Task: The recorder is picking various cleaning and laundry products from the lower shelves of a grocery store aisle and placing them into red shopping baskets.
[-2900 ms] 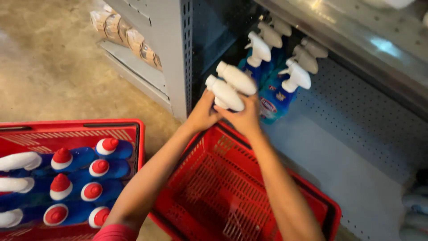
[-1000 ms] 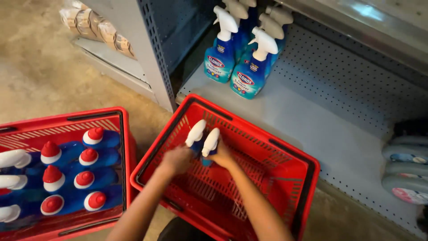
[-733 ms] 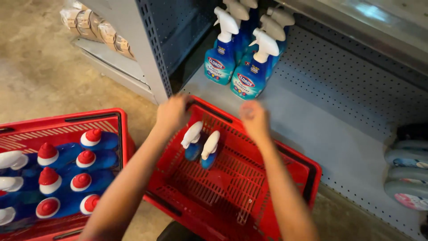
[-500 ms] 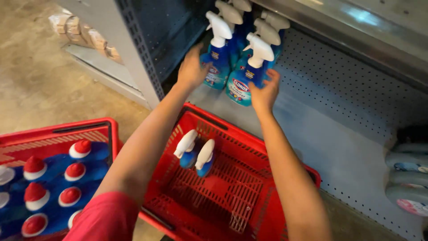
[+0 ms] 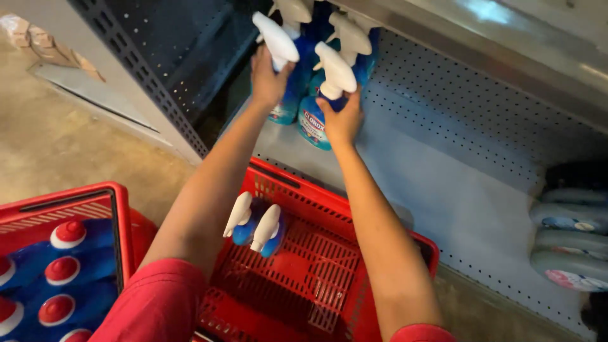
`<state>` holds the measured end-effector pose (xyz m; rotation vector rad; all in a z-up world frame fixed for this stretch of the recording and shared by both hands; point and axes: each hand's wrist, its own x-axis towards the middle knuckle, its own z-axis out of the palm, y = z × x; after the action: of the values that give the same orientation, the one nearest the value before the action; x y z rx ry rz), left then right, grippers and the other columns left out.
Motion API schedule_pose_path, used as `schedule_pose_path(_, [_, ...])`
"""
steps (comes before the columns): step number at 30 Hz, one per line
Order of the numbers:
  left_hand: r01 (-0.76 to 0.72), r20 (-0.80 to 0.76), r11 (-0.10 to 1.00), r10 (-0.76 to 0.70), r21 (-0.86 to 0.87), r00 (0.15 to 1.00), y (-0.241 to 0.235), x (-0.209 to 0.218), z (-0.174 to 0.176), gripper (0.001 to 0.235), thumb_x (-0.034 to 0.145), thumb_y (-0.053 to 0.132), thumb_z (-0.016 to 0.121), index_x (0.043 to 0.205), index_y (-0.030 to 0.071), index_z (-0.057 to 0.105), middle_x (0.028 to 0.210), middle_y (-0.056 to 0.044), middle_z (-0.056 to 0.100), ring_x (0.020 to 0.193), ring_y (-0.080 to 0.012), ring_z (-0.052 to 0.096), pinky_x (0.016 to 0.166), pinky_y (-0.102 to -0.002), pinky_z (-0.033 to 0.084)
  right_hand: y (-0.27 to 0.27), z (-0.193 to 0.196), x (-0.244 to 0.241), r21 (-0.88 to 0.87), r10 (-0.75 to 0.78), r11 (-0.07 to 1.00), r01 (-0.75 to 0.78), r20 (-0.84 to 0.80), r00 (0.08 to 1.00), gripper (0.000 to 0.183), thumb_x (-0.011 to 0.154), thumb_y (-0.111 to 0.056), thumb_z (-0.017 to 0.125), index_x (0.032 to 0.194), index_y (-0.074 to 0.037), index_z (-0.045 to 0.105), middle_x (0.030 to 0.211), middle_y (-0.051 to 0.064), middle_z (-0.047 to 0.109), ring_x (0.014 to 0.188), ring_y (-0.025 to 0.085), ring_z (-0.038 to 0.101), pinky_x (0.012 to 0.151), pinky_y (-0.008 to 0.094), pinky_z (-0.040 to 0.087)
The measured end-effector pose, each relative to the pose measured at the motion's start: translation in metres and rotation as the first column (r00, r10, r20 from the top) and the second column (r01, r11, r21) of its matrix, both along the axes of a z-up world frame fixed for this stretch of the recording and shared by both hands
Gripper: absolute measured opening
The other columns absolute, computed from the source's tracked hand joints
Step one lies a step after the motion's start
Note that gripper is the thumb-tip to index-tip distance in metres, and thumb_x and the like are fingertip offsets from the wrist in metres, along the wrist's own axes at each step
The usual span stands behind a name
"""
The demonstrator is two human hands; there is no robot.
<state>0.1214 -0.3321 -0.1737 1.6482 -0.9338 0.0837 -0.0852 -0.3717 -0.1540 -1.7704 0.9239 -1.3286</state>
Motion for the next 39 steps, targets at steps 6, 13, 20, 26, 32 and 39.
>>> schedule_pose_path(6, [0.196,0.067,0.961,-0.186,-0.194,0.98,0.064,-0.029,0.004,0.042,0.088,0.004,0.075,0.128,0.003,0.061,0.119,-0.016,0.073,0.113,-0.0287,0.071,0.1,-0.039,0.054,0.052,0.022,-0.029,-0.315,0.085,0.94,-0.135,-0.168,0.982,0.07,0.064,-0.008,0.09,0.129,-0.004,0.063,0.121,0.024,0.067,0.109,0.045,0.067,0.093,0.047,0.055])
schedule_pose_path(13, [0.272,-0.042,0.93,-0.291,-0.247,0.956,0.181,-0.113,0.121,0.047,0.091,0.004,0.07,0.135,0.003,0.056,0.119,-0.015,0.071,0.109,-0.028,0.071,0.091,-0.036,0.056,0.112,0.083,-0.121,-0.045,0.309,0.95,-0.31,-0.028,0.951,0.046,0.069,0.002,0.084,0.111,-0.005,0.069,0.106,0.01,0.075,0.101,0.023,0.073,0.088,0.034,0.059])
schedule_pose_path(20, [0.802,0.287,0.586,-0.793,0.116,0.537,0.27,-0.193,0.188,0.056,0.089,0.008,0.071,0.141,0.003,0.053,0.125,-0.02,0.068,0.112,-0.0392,0.068,0.097,-0.045,0.054,0.119,0.148,-0.237,0.009,0.579,0.781,-0.624,-0.382,0.72,0.034,0.077,0.008,0.075,0.109,-0.005,0.073,0.113,0.009,0.075,0.107,0.02,0.07,0.095,0.034,0.055])
schedule_pose_path(26, [0.791,-0.046,0.327,-0.912,0.516,0.407,0.307,-0.251,0.132,0.049,0.081,0.015,0.069,0.129,0.01,0.06,0.106,-0.017,0.075,0.1,-0.0373,0.072,0.085,-0.048,0.056,0.123,0.138,-0.297,0.015,0.551,0.821,-0.571,-0.284,0.785,0.032,0.075,0.009,0.076,0.101,-0.005,0.066,0.114,0.008,0.069,0.113,0.023,0.066,0.099,0.037,0.055])
schedule_pose_path(32, [0.788,-0.239,0.323,-0.832,0.525,0.501,0.318,-0.276,0.063,0.06,0.079,0.01,0.063,0.138,0.013,0.055,0.106,-0.018,0.074,0.1,-0.0373,0.071,0.082,-0.05,0.054,0.128,0.158,-0.334,-0.018,0.743,0.651,-0.759,-0.191,0.642,0.028,0.08,0.0,0.077,0.103,-0.006,0.064,0.115,0.008,0.068,0.125,0.028,0.064,0.113,0.043,0.052])
schedule_pose_path(39, [0.815,-0.012,0.535,-0.834,0.222,0.551,0.286,-0.253,-0.02,0.051,0.077,0.005,0.065,0.128,0.004,0.06,0.116,-0.023,0.071,0.106,-0.0403,0.07,0.089,-0.046,0.056,0.171,0.094,-0.285,0.405,0.942,0.332,-0.852,-0.198,0.273,0.037,0.072,-0.005,0.085,0.106,-0.002,0.072,0.113,0.012,0.074,0.11,0.024,0.07,0.099,0.039,0.057])
